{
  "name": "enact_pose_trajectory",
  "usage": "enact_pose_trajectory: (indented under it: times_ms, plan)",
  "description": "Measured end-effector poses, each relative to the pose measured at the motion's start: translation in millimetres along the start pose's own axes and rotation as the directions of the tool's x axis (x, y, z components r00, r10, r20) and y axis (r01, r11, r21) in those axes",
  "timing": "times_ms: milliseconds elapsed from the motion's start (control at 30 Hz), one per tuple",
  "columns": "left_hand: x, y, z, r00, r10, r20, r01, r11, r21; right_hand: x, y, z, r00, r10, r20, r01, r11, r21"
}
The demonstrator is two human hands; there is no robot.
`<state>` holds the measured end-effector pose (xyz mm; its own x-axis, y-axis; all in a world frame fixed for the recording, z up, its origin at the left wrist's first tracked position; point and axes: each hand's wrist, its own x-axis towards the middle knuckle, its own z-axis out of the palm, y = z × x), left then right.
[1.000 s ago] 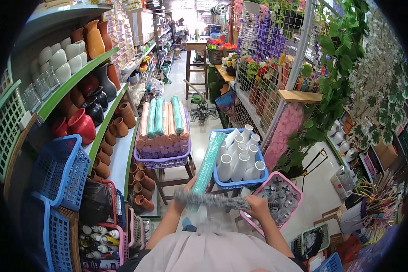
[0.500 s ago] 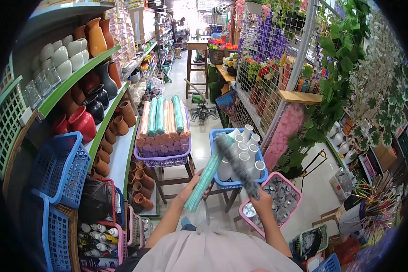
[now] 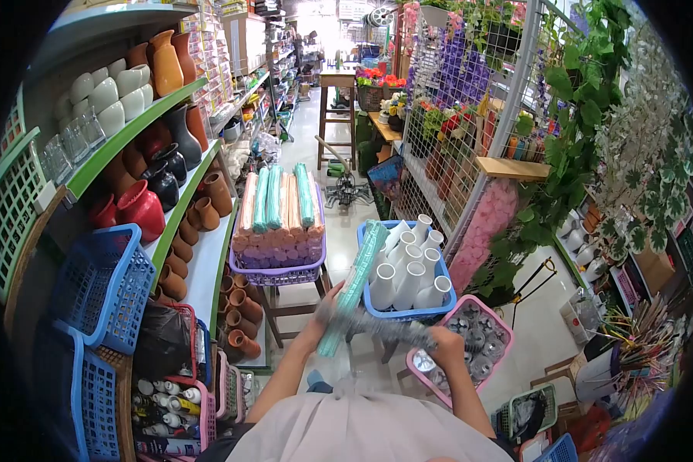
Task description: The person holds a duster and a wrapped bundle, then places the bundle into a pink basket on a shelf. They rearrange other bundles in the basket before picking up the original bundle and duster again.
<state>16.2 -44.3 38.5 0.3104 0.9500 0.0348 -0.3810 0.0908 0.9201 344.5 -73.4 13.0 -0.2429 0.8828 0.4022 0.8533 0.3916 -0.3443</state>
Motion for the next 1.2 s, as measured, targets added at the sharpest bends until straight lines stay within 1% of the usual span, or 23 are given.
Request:
enact_pose_trajectory:
  times_ms: [33,67,100,167,200,233,300,333,367,433,500,567,600,633,700,767,833,867,967,1000,1033,1100,1200]
  plan:
    - [-2,4,5,0.995,-0.008,-0.098,0.017,0.996,0.092,5,-7,-4,0.985,0.131,-0.113,-0.126,0.991,0.047]
    - [-4,10,8,0.998,0.02,-0.063,-0.013,0.993,0.115,8,-16,-10,0.941,0.315,-0.124,-0.291,0.94,0.179]
    - [-4,9,8,0.998,0.019,-0.062,-0.012,0.993,0.116,5,-13,-6,0.941,0.316,-0.123,-0.292,0.939,0.179]
    - [-1,3,5,0.992,-0.055,-0.118,0.067,0.992,0.105,0,-3,6,0.979,0.047,-0.199,-0.029,0.995,0.094]
    - [-1,0,2,0.995,0.043,-0.095,-0.021,0.975,0.222,0,-9,-6,0.982,-0.146,-0.12,0.158,0.983,0.095]
    - [2,-4,0,0.995,0.043,-0.093,-0.022,0.975,0.222,0,-5,-6,0.982,-0.145,-0.121,0.157,0.983,0.094]
    - [2,8,9,0.975,-0.135,-0.176,0.146,0.988,0.052,1,8,-2,0.992,-0.126,0.019,0.126,0.991,-0.04]
    - [1,-13,-13,0.979,-0.167,-0.119,0.184,0.972,0.148,4,9,0,0.99,-0.015,-0.141,0.02,0.999,0.028]
    - [-1,-11,-9,0.979,-0.167,-0.12,0.184,0.972,0.147,6,7,0,0.99,-0.017,-0.14,0.021,0.999,0.029]
    - [-5,-3,2,0.997,-0.082,-0.012,0.083,0.991,0.105,14,-3,-7,0.927,0.338,-0.161,-0.314,0.937,0.156]
    - [-4,-9,-2,0.998,-0.065,-0.01,0.066,0.988,0.139,9,-9,-13,0.942,0.304,-0.145,-0.278,0.945,0.173]
    - [-3,-19,-6,0.999,0.011,-0.053,-0.003,0.989,0.151,1,6,-4,0.997,-0.06,-0.038,0.06,0.998,-0.008]
    - [-3,-17,-6,0.999,0.011,-0.054,-0.003,0.989,0.15,3,5,-3,0.983,-0.011,-0.185,0.019,0.999,0.043]
    - [-3,-14,-7,0.998,-0.03,-0.051,0.038,0.982,0.184,6,4,-3,0.983,-0.011,-0.183,0.019,0.999,0.042]
    - [-5,-14,-6,0.996,-0.072,-0.05,0.081,0.973,0.218,11,3,-3,0.879,0.458,-0.135,-0.432,0.883,0.183]
    - [-6,-10,-2,0.995,-0.093,-0.046,0.1,0.977,0.19,6,4,0,0.893,0.423,-0.151,-0.403,0.903,0.147]
    - [-4,-22,-12,0.992,-0.096,-0.076,0.114,0.954,0.278,1,6,1,0.992,-0.045,-0.118,0.053,0.997,0.062]
    - [-3,-26,-16,0.989,-0.095,-0.109,0.128,0.924,0.361,2,6,0,0.992,-0.043,-0.119,0.051,0.997,0.061]
    - [-12,8,12,0.989,-0.129,-0.073,0.146,0.929,0.34,12,4,-6,0.887,0.443,-0.128,-0.433,0.896,0.1]
    - [-12,5,12,0.989,-0.13,-0.073,0.147,0.929,0.341,14,5,-4,0.864,0.48,-0.152,-0.457,0.874,0.161]
    - [-11,4,11,0.993,-0.107,-0.055,0.12,0.927,0.356,14,5,-4,0.864,0.48,-0.154,-0.456,0.875,0.164]
    - [-9,2,9,0.995,-0.09,-0.029,0.095,0.923,0.373,9,4,-5,0.967,0.227,-0.113,-0.219,0.972,0.079]
    - [-8,3,5,0.994,-0.087,-0.065,0.107,0.885,0.453,12,14,1,0.946,0.318,-0.061,-0.318,0.948,0.021]
